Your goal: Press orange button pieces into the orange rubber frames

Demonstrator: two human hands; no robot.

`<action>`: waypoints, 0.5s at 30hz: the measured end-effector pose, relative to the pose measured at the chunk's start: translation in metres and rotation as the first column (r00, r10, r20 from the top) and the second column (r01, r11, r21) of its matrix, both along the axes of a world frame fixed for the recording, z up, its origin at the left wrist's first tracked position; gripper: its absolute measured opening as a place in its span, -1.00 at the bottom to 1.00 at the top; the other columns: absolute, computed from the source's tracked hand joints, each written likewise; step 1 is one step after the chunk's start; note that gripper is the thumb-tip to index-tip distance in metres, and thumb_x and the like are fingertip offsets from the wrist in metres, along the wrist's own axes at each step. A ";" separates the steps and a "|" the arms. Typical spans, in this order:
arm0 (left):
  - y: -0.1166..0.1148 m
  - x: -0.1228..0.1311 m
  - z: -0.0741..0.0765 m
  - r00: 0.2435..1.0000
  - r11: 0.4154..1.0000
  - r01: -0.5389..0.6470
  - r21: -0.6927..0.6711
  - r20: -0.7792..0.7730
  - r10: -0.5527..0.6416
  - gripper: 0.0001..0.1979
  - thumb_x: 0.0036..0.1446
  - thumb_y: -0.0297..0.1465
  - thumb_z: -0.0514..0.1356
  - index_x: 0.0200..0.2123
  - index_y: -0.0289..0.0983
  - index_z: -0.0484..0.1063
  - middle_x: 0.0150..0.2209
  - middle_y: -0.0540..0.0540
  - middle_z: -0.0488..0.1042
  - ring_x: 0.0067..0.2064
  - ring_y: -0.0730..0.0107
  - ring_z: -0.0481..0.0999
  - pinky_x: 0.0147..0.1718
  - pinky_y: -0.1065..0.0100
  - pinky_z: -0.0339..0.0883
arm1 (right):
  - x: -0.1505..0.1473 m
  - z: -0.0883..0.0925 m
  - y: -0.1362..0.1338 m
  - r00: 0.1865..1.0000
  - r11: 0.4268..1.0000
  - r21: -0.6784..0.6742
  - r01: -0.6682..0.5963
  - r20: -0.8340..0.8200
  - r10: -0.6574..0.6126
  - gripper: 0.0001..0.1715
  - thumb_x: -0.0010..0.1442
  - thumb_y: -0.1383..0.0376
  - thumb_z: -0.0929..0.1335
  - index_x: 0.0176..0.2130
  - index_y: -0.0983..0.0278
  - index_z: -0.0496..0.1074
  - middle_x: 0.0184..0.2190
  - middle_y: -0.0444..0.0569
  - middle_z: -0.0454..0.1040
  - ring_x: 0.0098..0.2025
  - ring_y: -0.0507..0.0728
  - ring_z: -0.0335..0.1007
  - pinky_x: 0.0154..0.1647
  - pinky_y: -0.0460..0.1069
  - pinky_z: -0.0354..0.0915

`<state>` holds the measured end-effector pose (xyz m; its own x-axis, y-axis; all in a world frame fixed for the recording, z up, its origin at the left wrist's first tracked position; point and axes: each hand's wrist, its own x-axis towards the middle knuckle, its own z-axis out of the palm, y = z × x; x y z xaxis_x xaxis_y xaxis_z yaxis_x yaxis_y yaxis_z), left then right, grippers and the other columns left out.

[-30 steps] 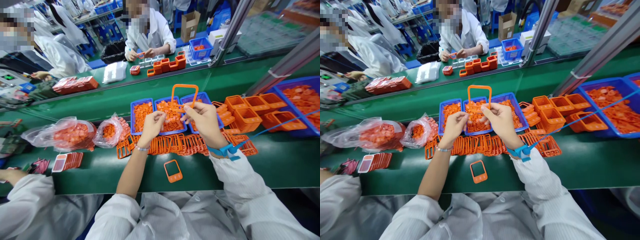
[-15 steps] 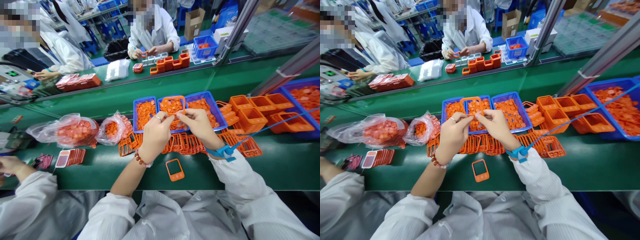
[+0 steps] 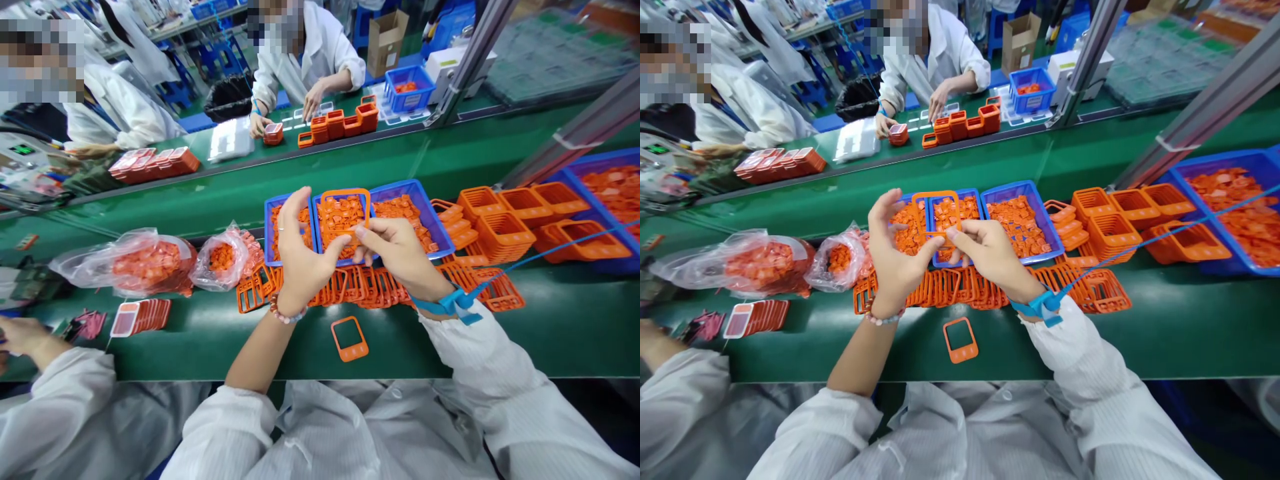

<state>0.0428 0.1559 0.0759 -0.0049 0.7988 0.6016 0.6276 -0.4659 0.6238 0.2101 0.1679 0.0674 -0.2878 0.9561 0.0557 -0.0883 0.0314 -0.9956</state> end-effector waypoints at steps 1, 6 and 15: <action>0.000 0.000 -0.003 0.994 0.992 0.073 -0.101 0.086 -0.065 -0.51 0.21 -0.12 0.28 0.12 -0.19 0.32 0.07 -0.23 0.50 0.08 0.14 0.52 -0.09 0.23 0.46 | -0.001 0.001 -0.002 1.000 1.000 0.010 0.000 -0.001 0.000 -0.49 0.15 -0.10 0.45 -0.43 0.29 0.47 -0.61 -0.09 0.51 -0.64 -0.01 0.35 -0.61 -0.10 0.29; -0.002 0.004 -0.020 0.871 0.862 0.351 -0.366 0.464 -0.158 -0.65 0.18 -0.07 0.28 -0.25 -0.23 0.34 -0.47 0.02 0.48 -0.48 0.48 0.47 -0.50 0.45 0.33 | -0.007 -0.001 -0.010 0.999 0.999 0.038 0.026 0.044 -0.028 -0.55 0.08 -0.04 0.51 -0.34 0.29 0.50 -0.54 -0.09 0.54 -0.56 0.03 0.47 -0.56 -0.09 0.40; 0.016 -0.031 -0.039 0.859 0.727 0.458 -0.511 0.464 -0.215 -0.45 0.34 0.04 -0.05 -0.11 -0.29 0.47 -0.35 -0.16 0.60 -0.41 0.34 0.59 -0.40 0.35 0.44 | 0.008 0.014 -0.014 0.982 0.977 0.116 0.180 0.040 -0.186 -0.73 0.11 0.11 0.53 -0.31 0.23 0.51 -0.55 -0.10 0.54 -0.58 0.06 0.48 -0.58 -0.05 0.43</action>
<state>0.0119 0.1721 0.0370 0.2250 0.9740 0.0250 0.1844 -0.0678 0.9805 0.2178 0.1542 0.0810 -0.1137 0.9813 0.1550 -0.0205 0.1537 -0.9879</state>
